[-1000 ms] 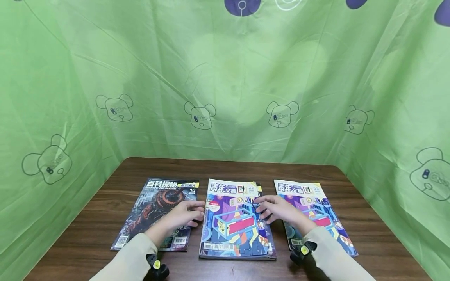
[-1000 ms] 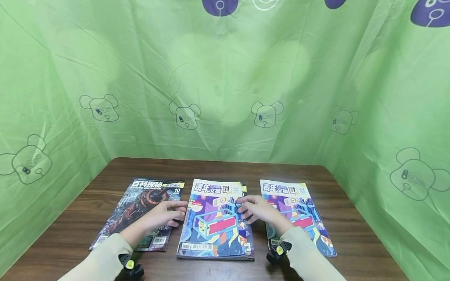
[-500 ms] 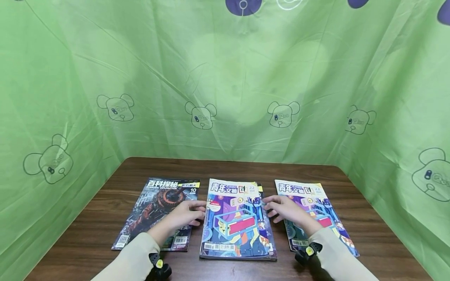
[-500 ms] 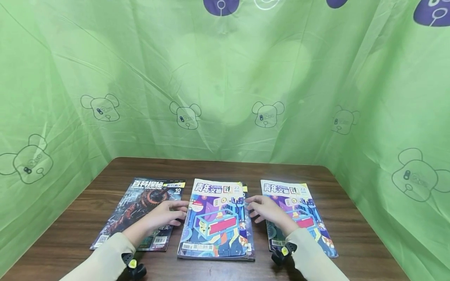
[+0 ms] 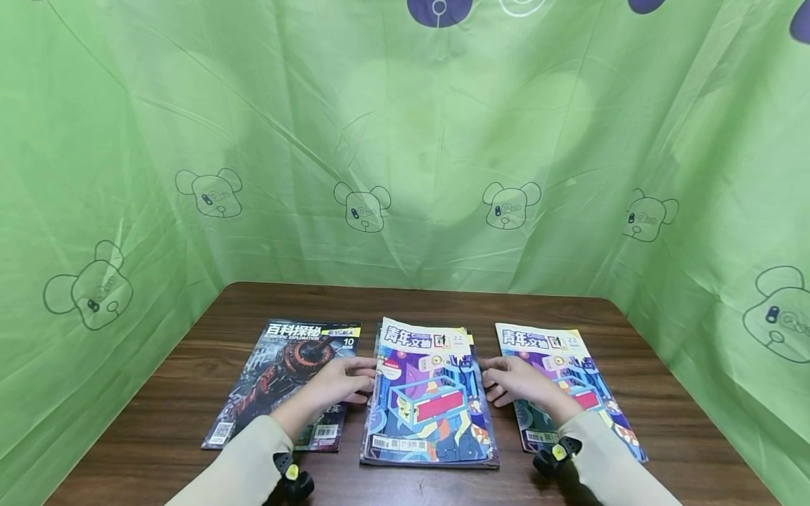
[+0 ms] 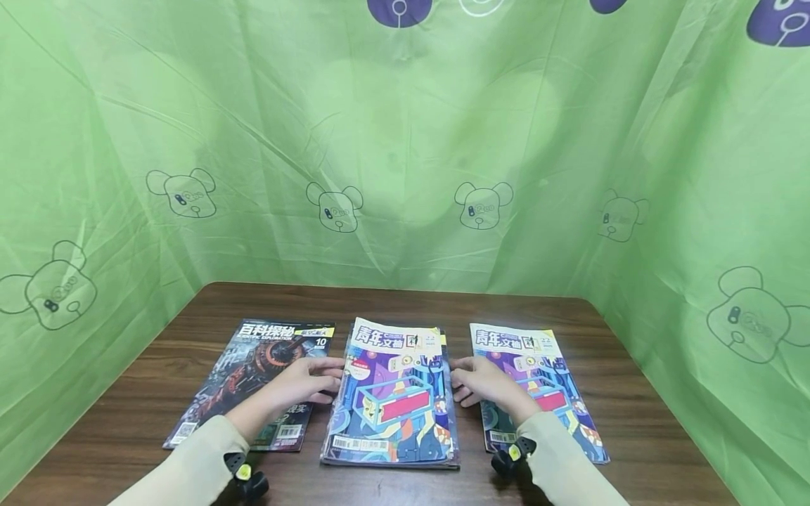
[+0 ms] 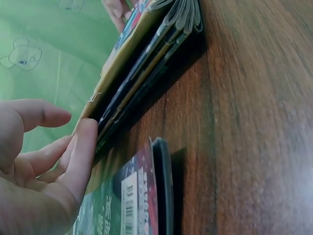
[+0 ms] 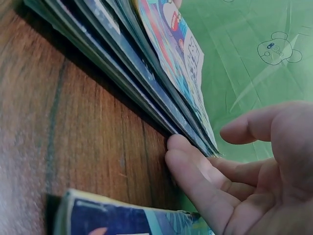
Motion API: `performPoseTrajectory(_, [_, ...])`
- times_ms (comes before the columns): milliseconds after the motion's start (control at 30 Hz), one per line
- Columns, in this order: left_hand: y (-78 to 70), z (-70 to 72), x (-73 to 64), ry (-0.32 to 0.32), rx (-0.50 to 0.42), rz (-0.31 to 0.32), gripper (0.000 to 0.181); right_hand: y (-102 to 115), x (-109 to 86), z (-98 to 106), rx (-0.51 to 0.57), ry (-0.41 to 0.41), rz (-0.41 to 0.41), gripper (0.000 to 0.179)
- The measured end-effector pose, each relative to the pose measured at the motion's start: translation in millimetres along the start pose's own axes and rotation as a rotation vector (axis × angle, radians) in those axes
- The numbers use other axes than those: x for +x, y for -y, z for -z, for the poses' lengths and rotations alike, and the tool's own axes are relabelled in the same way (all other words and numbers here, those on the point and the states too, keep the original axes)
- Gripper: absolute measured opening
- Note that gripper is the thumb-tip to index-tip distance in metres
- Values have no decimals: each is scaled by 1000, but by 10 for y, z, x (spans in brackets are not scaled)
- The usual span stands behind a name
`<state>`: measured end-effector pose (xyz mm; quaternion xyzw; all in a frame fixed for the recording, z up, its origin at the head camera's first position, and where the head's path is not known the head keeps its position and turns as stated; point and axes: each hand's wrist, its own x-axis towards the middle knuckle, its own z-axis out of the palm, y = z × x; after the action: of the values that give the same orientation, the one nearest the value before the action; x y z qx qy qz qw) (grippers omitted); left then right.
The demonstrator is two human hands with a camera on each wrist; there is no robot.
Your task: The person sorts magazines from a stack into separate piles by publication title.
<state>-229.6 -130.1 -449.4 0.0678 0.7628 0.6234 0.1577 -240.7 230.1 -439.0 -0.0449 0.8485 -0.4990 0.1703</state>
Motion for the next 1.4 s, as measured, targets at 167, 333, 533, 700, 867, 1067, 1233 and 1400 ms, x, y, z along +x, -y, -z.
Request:
performPoseTrajectory(167, [-18,-15,3,46,-17,-11,52,-14,-10,6,6,39,21,53])
performPoseTrajectory(333, [-15,-21,15,84,-23,-24,53,-34,-17,17,2,58,46,52])
performPoseTrajectory(533, [-3,-75,47,110,-55,-26,52,-18,-21,-5,17,15,-10,50])
performPoseTrajectory(700, [-15,-114,53,105,-63,-14,53,-26,-27,-13,24,6,-26,51])
performPoseTrajectory(867, [-36,-128,38,100,-57,-11,51,-43,-38,3,44,25,-2,51])
performPoseTrajectory(1067, [-57,-150,25,104,-61,-8,50,-58,-55,26,109,24,40,52])
performPoseTrajectory(1233, [-57,-192,41,85,-71,-4,52,-71,-50,40,239,39,33,53])
performPoseTrajectory(1400, [-34,-247,62,66,-98,-24,56,-84,-54,63,327,97,13,54])
